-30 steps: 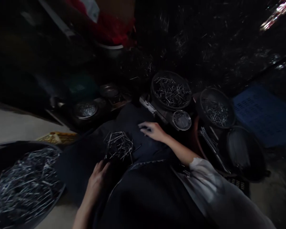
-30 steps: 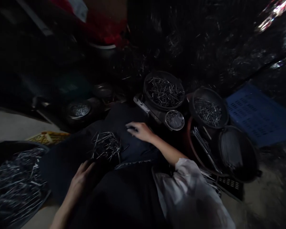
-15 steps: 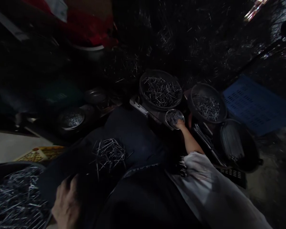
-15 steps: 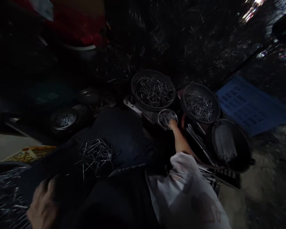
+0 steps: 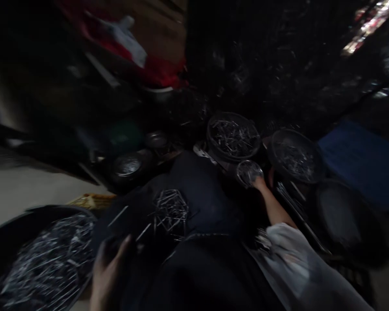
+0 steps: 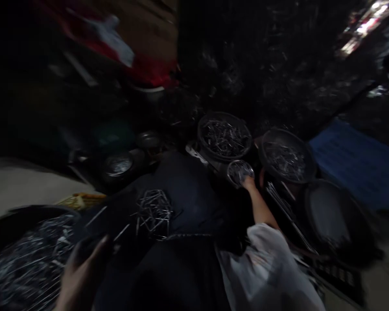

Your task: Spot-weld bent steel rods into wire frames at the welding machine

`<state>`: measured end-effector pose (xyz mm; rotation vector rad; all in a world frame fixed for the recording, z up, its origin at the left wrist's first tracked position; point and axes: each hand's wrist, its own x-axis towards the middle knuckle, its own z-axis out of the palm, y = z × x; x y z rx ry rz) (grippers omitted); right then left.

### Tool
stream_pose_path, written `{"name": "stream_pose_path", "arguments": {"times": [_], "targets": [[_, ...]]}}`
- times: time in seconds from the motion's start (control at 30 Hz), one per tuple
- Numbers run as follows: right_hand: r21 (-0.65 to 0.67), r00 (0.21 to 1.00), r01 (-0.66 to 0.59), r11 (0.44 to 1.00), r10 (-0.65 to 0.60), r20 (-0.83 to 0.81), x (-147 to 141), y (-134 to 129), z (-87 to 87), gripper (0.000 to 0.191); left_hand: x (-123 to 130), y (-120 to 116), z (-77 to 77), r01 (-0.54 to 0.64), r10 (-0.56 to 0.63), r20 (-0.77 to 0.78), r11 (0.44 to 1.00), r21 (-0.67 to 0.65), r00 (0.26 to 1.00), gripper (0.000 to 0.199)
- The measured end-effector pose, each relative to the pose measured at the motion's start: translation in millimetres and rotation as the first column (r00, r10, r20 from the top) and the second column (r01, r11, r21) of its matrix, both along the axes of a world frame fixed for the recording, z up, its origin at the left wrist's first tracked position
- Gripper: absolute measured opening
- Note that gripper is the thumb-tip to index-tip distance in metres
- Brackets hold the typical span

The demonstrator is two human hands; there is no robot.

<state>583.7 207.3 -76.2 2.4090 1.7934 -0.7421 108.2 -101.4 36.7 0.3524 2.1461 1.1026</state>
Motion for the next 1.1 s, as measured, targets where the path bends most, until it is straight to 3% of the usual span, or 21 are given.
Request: {"name": "stream_pose_path", "arguments": {"times": [0.1,0.17,0.23,0.3,0.37,0.43,0.47,0.53,0.6,0.67,0.73,0.8,0.87,0.97,1.1], "targets": [[0.035,1.000,0.019,0.999,-0.018,-0.021,0,0,8.7,0.024,-4,16,8.4,-0.047,0.015,0.211,0.987,0.152,0.977,0.059],[0.079,0.998,0.020,0.997,-0.016,-0.054,-1,9,13.9,0.013,-12,30,11.1,-0.096,0.032,0.262,0.968,0.234,0.964,0.061],[0.141,0.994,0.003,0.990,0.013,-0.112,-12,20,19.8,0.017,-19,45,12.1,-0.130,0.036,0.302,0.946,0.296,0.953,0.059],[0.215,0.976,-0.041,0.976,0.085,-0.200,-41,26,27.0,0.023,-24,61,13.5,-0.123,0.009,0.318,0.932,0.342,0.948,0.057],[0.290,0.909,-0.085,0.953,0.193,-0.370,-89,24,36.5,0.034,-26,76,16.6,-0.103,-0.023,0.323,0.924,0.368,0.946,0.055],[0.334,0.633,-0.045,0.942,0.285,-0.720,-150,15,50.3,0.044,-26,89,21.0,-0.097,-0.043,0.335,0.917,0.388,0.941,0.054],[0.321,0.497,-0.058,0.945,0.306,-0.812,-182,10,59.1,0.045,-26,93,23.1,-0.098,-0.048,0.344,0.913,0.397,0.938,0.055],[0.296,0.306,-0.121,0.947,0.320,-0.897,-244,-3,80.2,0.041,-29,97,25.4,-0.099,-0.056,0.353,0.907,0.408,0.934,0.056],[0.314,0.162,-0.265,0.912,0.363,-0.917,-295,-15,103.4,0.035,-34,96,24.3,-0.092,-0.059,0.336,0.905,0.416,0.940,0.055],[0.415,0.038,-0.450,0.791,0.481,-0.876,-333,-26,124.2,0.029,-41,92,20.5,-0.080,-0.053,0.294,0.903,0.423,0.954,0.052],[0.529,-0.082,-0.597,0.602,0.610,-0.788,-359,-34,138.6,0.029,-48,86,15.7,-0.080,-0.040,0.258,0.895,0.439,0.965,0.049],[0.637,-0.196,-0.662,0.395,0.729,-0.656,-377,-41,144.1,0.035,-53,81,11.7,-0.101,-0.027,0.266,0.884,0.457,0.964,0.049],[0.704,-0.274,-0.668,0.241,0.800,-0.534,-391,-45,141.7,0.038,-57,78,9.3,-0.132,-0.028,0.315,0.870,0.475,0.949,0.049],[0.731,-0.323,-0.667,0.147,0.827,-0.461,-404,-50,131.5,0.036,-60,76,7.6,-0.169,-0.044,0.387,0.850,0.499,0.921,0.051],[0.719,-0.327,-0.685,0.119,0.831,-0.449,-412,-54,122.1,0.035,-60,74,5.2,-0.191,-0.077,0.454,0.836,0.515,0.888,0.052]]}}
